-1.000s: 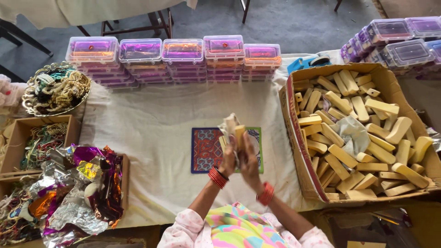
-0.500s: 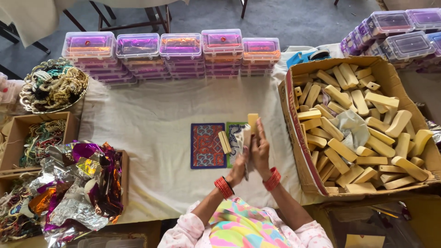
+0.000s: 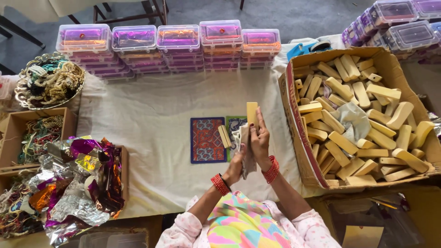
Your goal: The person picks up a wooden block from a cardboard box and wipes it with a white cloth. They continue to wipe the block on all sides before placing it on the table. The person then picks up another block and repeats the wiping process.
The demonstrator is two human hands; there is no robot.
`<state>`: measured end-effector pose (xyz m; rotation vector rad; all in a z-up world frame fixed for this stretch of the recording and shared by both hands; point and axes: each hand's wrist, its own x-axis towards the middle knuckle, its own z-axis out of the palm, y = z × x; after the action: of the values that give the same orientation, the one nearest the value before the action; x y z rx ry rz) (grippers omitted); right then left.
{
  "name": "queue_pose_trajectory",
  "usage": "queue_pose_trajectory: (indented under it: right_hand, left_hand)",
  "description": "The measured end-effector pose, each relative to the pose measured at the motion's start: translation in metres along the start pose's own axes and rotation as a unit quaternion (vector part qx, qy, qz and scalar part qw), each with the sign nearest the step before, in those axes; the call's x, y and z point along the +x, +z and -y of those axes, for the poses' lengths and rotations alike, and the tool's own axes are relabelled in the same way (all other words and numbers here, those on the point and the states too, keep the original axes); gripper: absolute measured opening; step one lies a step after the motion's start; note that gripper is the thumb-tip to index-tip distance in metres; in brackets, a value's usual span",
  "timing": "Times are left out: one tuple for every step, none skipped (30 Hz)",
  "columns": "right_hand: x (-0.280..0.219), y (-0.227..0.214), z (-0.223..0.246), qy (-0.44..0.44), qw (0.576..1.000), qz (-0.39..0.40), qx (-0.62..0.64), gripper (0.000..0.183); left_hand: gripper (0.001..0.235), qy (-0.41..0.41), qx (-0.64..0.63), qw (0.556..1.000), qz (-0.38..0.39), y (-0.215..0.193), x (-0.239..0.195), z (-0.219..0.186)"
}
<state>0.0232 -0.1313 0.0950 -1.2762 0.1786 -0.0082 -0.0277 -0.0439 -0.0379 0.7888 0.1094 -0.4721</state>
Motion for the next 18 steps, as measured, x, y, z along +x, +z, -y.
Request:
queue_pose_trajectory:
  right_hand:
    - [-0.004,-0.003,-0.008,0.000,1.000,-0.002,0.000,0.068]
    - [-0.007,-0.006,-0.016,-0.016,0.999,0.007,-0.033,0.068]
    - [-0.011,-0.009,-0.024,-0.032,0.997,0.016,-0.066,0.067]
    - [-0.028,-0.007,-0.035,-0.033,0.997,0.017,-0.066,0.067]
    - [-0.046,-0.005,-0.046,-0.126,0.980,0.039,-0.147,0.066]
    - [-0.063,-0.002,-0.058,-0.218,0.948,0.060,-0.224,0.064]
    - [-0.070,-0.001,-0.063,-0.219,0.948,0.060,-0.223,0.064]
    - [-0.078,0.000,-0.069,-0.229,0.943,0.070,-0.232,0.063]
    - [-0.086,0.001,-0.075,-0.239,0.937,0.080,-0.241,0.062]
    - [-0.079,0.000,-0.073,-0.237,0.938,0.079,-0.241,0.062]
    - [-0.073,-0.001,-0.072,-0.246,0.935,0.078,-0.242,0.061]
    - [-0.065,0.000,-0.070,-0.256,0.932,0.078,-0.242,0.060]
    - [-0.052,-0.001,-0.062,-0.256,0.933,0.078,-0.241,0.060]
    - [-0.037,-0.003,-0.054,-0.274,0.926,0.047,-0.255,0.058]
    - [-0.023,-0.005,-0.045,-0.292,0.918,0.017,-0.268,0.056]
    - [-0.014,-0.008,-0.043,-0.294,0.917,0.017,-0.268,0.056]
    - [-0.005,-0.010,-0.040,-0.273,0.929,-0.001,-0.251,0.055]
    - [0.001,-0.015,-0.039,-0.249,0.939,-0.020,-0.235,0.053]
  left_hand:
    - [0.070,-0.002,0.000,1.000,0.001,-0.005,0.004,0.000]
    - [0.069,0.001,0.004,1.000,-0.027,-0.008,0.007,0.000]
    - [0.069,0.003,0.009,0.998,-0.056,-0.012,0.011,0.000]
    - [0.069,0.005,0.009,0.998,-0.055,-0.007,0.008,-0.020]
    - [0.070,0.027,-0.024,0.999,-0.036,-0.002,0.006,-0.040]
    - [0.071,0.049,-0.056,0.997,-0.016,0.002,0.002,-0.060]
    - [0.071,0.050,-0.056,0.997,-0.016,-0.004,0.004,-0.062]
    - [0.071,0.037,-0.050,0.997,-0.056,-0.010,0.005,-0.062]
    - [0.072,0.023,-0.044,0.994,-0.094,-0.017,0.006,-0.063]
    - [0.072,0.021,-0.044,0.994,-0.095,-0.017,0.004,-0.057]
    - [0.074,0.026,-0.040,0.996,-0.080,-0.018,0.002,-0.052]
    - [0.077,0.034,-0.037,0.997,-0.066,-0.019,0.000,-0.048]
    - [0.077,0.033,-0.036,0.997,-0.066,-0.012,-0.002,-0.039]
    - [0.074,0.026,-0.026,0.999,-0.039,-0.005,-0.003,-0.030]
    - [0.073,0.018,-0.017,1.000,-0.012,0.002,-0.005,-0.021]
    - [0.073,0.020,-0.016,1.000,-0.011,0.013,-0.010,-0.028]
    - [0.070,0.022,0.009,1.000,0.002,0.023,-0.015,-0.034]
    - [0.069,0.020,0.033,0.999,0.013,0.035,-0.022,-0.038]
